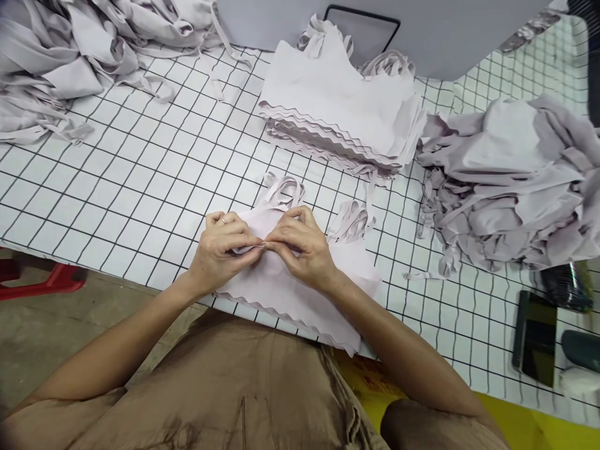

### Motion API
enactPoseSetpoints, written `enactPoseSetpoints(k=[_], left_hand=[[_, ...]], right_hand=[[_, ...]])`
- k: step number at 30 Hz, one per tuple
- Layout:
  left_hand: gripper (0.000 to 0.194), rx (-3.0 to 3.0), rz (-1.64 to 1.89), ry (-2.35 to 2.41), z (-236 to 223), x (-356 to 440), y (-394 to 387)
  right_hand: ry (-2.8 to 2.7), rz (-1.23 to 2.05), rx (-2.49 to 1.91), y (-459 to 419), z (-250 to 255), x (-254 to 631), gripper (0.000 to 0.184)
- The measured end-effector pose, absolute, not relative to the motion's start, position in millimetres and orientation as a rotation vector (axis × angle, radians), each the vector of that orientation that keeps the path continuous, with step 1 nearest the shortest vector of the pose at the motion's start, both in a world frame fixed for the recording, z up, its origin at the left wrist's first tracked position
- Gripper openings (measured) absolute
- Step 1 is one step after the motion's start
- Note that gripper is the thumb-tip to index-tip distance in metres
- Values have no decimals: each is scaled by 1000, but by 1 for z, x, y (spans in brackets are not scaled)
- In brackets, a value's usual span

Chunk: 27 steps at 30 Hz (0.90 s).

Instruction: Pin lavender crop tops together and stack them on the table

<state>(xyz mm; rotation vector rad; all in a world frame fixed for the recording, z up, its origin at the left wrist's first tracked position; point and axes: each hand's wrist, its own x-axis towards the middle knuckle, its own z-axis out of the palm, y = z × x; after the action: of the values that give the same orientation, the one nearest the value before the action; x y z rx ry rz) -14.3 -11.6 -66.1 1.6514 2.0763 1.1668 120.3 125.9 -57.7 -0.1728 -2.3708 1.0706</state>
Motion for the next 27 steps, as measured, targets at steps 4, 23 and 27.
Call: enactPoseSetpoints(k=[4, 23, 27], left_hand=[[16, 1672, 1173, 2067, -67, -15, -13], [18, 1757, 1184, 2042, -68, -18, -16], [15, 1699, 1189, 1975, -68, -19, -17]], right_hand=[[-2385, 1061, -145, 126, -57, 120, 13], [-2876, 673, 137, 136, -32, 115, 35], [-3061, 665, 299, 145, -17, 104, 37]])
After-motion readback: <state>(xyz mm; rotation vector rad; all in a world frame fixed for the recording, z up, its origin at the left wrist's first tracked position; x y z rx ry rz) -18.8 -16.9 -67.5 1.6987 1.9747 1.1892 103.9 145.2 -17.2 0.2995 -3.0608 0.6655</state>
